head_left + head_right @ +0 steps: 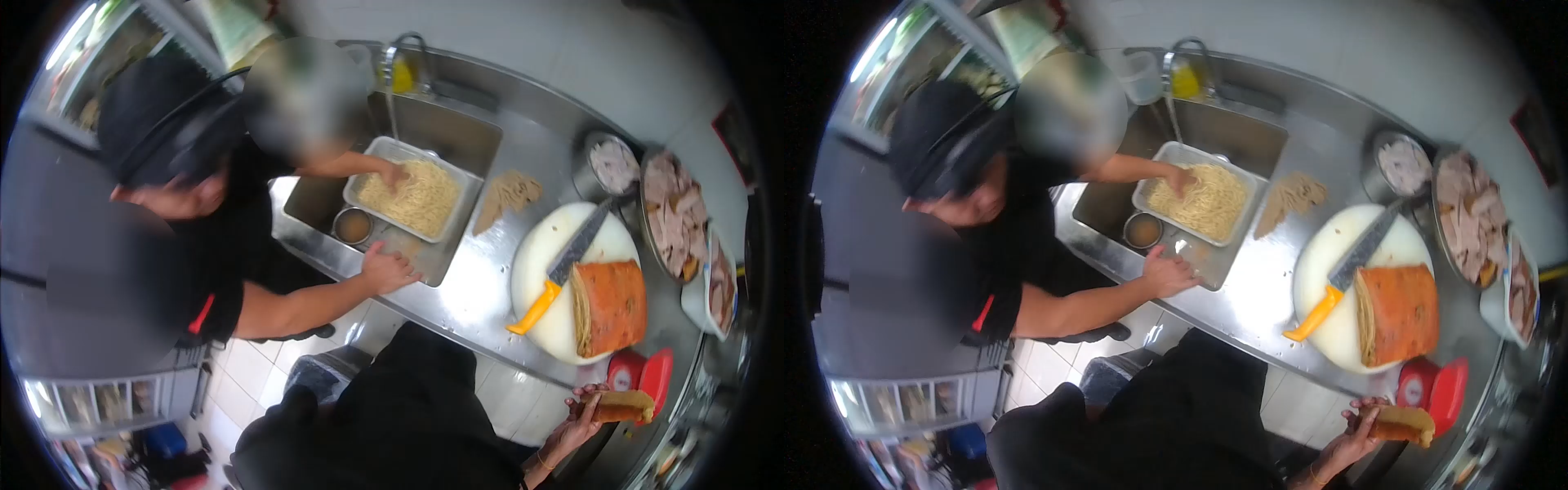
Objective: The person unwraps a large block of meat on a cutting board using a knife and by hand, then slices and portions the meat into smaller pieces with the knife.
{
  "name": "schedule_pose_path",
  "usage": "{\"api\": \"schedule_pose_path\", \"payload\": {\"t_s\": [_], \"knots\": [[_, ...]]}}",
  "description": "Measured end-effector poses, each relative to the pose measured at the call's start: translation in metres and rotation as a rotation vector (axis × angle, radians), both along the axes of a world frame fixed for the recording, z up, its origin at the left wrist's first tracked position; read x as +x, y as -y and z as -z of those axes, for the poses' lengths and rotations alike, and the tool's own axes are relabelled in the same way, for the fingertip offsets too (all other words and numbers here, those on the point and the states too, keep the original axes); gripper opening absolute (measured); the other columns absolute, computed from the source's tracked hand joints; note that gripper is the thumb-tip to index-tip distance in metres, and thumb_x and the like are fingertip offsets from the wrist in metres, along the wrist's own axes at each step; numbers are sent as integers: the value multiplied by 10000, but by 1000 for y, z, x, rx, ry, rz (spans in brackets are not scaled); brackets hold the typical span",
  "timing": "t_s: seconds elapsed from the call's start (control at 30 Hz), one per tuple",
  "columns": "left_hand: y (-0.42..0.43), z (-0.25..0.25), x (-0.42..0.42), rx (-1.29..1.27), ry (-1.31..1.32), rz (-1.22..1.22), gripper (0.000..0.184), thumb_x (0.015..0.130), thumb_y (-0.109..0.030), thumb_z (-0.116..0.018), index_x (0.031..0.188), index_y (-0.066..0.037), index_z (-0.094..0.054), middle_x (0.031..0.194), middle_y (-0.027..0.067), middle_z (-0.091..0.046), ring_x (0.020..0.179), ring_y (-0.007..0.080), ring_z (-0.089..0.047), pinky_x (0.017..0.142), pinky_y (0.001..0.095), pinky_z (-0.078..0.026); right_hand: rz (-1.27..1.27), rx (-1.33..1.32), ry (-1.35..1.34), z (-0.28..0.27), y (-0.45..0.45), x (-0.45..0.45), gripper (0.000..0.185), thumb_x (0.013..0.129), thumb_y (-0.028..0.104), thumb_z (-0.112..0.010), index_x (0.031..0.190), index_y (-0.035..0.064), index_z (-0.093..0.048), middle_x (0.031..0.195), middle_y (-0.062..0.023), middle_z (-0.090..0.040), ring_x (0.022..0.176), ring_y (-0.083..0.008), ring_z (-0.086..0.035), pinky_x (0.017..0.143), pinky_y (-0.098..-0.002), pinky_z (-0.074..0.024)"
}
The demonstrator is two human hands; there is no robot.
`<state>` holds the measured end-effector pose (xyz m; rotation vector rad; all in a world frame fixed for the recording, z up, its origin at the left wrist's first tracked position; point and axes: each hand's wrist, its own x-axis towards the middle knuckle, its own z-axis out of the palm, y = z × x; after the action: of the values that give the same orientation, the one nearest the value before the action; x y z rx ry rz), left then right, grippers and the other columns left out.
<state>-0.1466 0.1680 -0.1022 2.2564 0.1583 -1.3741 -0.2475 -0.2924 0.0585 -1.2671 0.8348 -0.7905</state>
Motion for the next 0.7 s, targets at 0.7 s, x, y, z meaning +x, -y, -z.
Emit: {"api": "schedule_pose_path", "payload": {"t_s": [0.7], "knots": [[177,-83,159,-215,240,829,491,997,-418,-485,978,21,-705,1019,283,-699,985,458,-677,874,533,-538,202,102,-91,-4,-54,12,249,1031,189,-591,1240,56,-565,1021,-40,-617,879,-136,-615,652,-230,-499]]}}
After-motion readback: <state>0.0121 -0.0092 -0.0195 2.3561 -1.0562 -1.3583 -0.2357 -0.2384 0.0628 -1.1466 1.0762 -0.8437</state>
